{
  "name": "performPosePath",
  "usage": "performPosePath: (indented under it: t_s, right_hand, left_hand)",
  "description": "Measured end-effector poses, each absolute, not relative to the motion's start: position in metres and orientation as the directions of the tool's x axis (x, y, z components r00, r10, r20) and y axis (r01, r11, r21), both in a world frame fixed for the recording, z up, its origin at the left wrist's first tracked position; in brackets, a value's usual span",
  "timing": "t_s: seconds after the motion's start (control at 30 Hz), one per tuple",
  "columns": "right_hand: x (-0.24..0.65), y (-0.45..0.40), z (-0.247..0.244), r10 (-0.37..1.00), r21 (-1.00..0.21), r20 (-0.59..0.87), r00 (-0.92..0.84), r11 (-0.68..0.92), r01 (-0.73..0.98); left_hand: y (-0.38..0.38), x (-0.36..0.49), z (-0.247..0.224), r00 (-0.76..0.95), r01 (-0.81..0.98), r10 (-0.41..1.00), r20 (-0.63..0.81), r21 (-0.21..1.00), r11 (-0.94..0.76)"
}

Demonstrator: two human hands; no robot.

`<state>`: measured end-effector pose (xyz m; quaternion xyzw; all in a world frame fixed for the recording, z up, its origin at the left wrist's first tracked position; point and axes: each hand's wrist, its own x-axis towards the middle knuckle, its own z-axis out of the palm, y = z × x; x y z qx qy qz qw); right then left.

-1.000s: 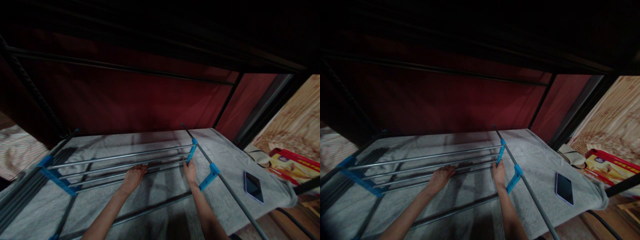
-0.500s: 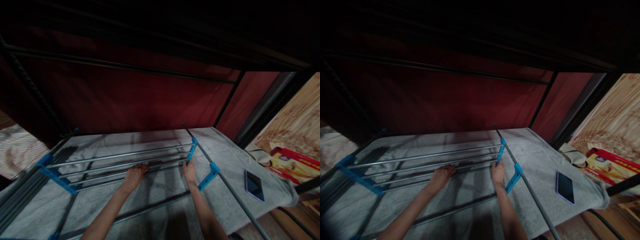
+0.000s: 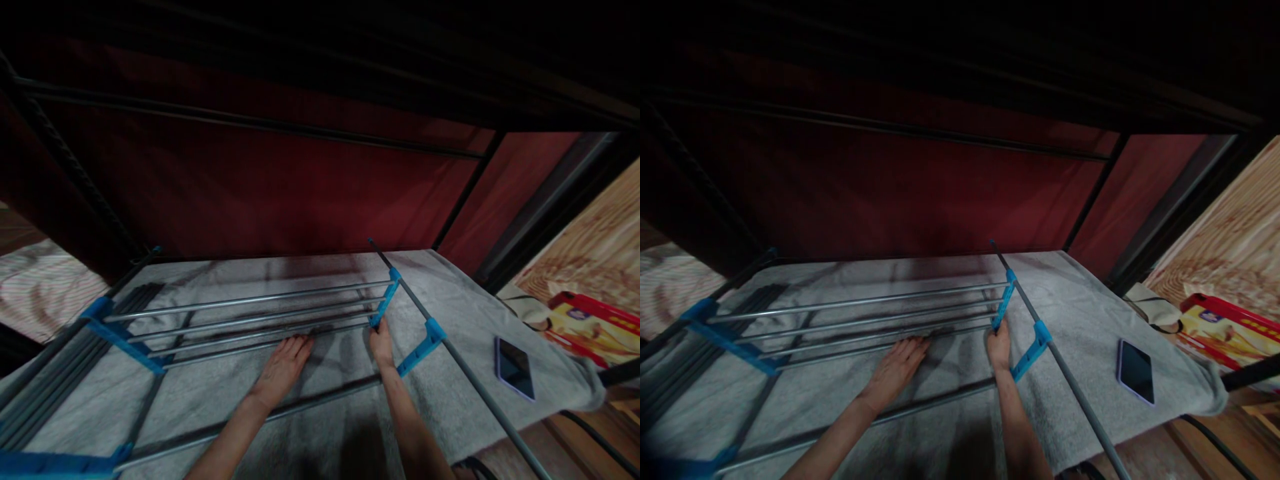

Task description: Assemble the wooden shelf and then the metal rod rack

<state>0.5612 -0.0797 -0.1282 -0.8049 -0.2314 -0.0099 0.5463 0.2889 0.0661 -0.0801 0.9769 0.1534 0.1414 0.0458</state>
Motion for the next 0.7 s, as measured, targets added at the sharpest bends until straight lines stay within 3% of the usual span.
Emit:
performPosePath:
  t_s: [0.13, 0.27, 0.7]
  right_hand:
    - [0.561, -0.083, -0.135, 0.379, -0.883, 0.249, 0.891, -0.288, 0.370]
    - [0.563, -0.084, -0.136, 0.393, -0.880, 0.253, 0.884, -0.285, 0.379]
    - [0.564, -0.079, -0.136, 0.413, -0.861, 0.272, 0.869, -0.298, 0.411]
  left_hand:
    - [0.079, 0.293, -0.106, 0.865, 0.438, 0.461, 0.198, 0.149, -0.887]
    - [0.091, 0.308, -0.106, 0.869, 0.449, 0.470, 0.154, 0.151, -0.881]
    - [0.102, 0.316, -0.095, 0.823, 0.532, 0.568, 0.019, 0.323, -0.782]
